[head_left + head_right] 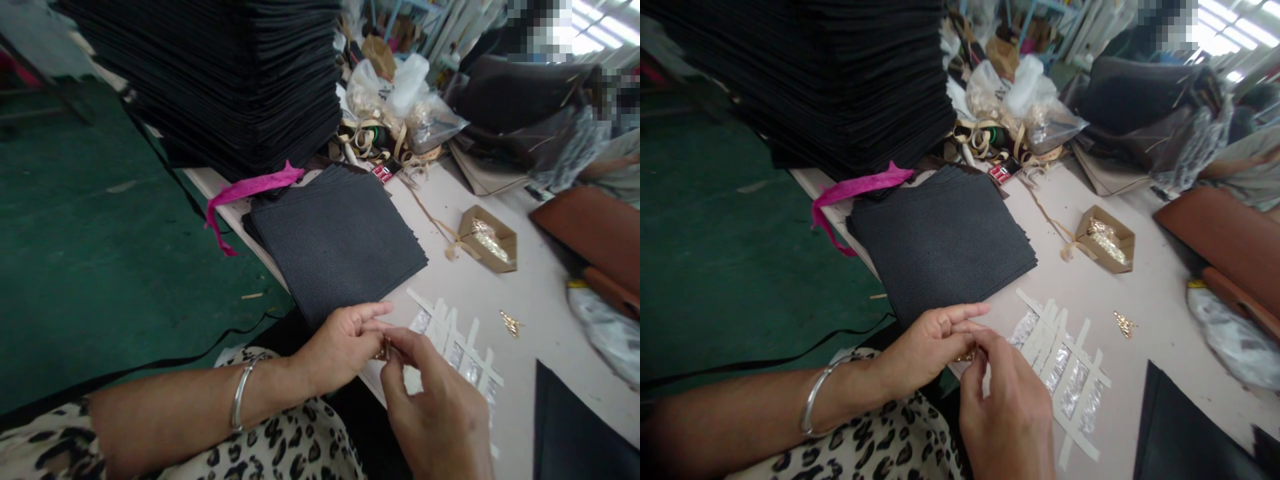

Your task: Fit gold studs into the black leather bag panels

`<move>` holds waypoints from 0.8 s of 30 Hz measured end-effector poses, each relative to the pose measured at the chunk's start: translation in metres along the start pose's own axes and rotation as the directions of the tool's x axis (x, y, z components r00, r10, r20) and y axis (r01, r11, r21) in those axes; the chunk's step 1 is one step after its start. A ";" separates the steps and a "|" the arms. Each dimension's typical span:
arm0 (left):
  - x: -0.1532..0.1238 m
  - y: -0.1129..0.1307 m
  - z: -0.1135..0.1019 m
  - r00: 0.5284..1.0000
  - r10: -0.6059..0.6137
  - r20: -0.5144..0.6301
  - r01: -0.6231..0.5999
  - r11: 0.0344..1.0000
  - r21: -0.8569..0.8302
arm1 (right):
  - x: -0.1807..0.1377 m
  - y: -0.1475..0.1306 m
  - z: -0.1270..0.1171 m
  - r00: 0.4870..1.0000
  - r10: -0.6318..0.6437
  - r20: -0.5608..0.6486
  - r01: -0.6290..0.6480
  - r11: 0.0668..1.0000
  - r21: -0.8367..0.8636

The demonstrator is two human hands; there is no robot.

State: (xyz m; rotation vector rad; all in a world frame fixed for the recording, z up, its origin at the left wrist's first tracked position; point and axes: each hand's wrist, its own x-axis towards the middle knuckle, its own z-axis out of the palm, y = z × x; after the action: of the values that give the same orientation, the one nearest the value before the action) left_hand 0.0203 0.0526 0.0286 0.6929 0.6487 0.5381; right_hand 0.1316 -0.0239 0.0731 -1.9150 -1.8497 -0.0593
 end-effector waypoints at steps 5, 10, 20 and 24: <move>-0.007 0.015 0.002 0.999 -0.007 -0.041 -0.002 0.978 -0.207 | 0.017 0.016 -0.002 0.971 0.202 0.125 -0.235 0.901 0.365; -0.030 0.041 -0.025 0.991 0.083 -0.102 -0.096 0.987 -0.126 | 0.038 0.028 0.017 0.878 0.420 0.230 -0.478 0.729 0.491; -0.062 0.039 -0.098 0.853 0.188 -0.486 -0.145 0.982 0.124 | 0.108 0.018 0.083 0.951 0.149 0.269 -0.271 0.820 0.504; -0.057 0.034 -0.102 0.843 0.213 -0.493 -0.182 0.977 0.111 | 0.114 0.002 0.087 0.954 0.116 0.276 -0.225 0.887 0.404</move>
State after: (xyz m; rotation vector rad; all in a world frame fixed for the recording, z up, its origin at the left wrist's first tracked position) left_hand -0.0978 0.0796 0.0132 0.6831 1.0950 0.9121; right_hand 0.1187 0.1134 0.0355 -1.8123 -1.6503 0.6239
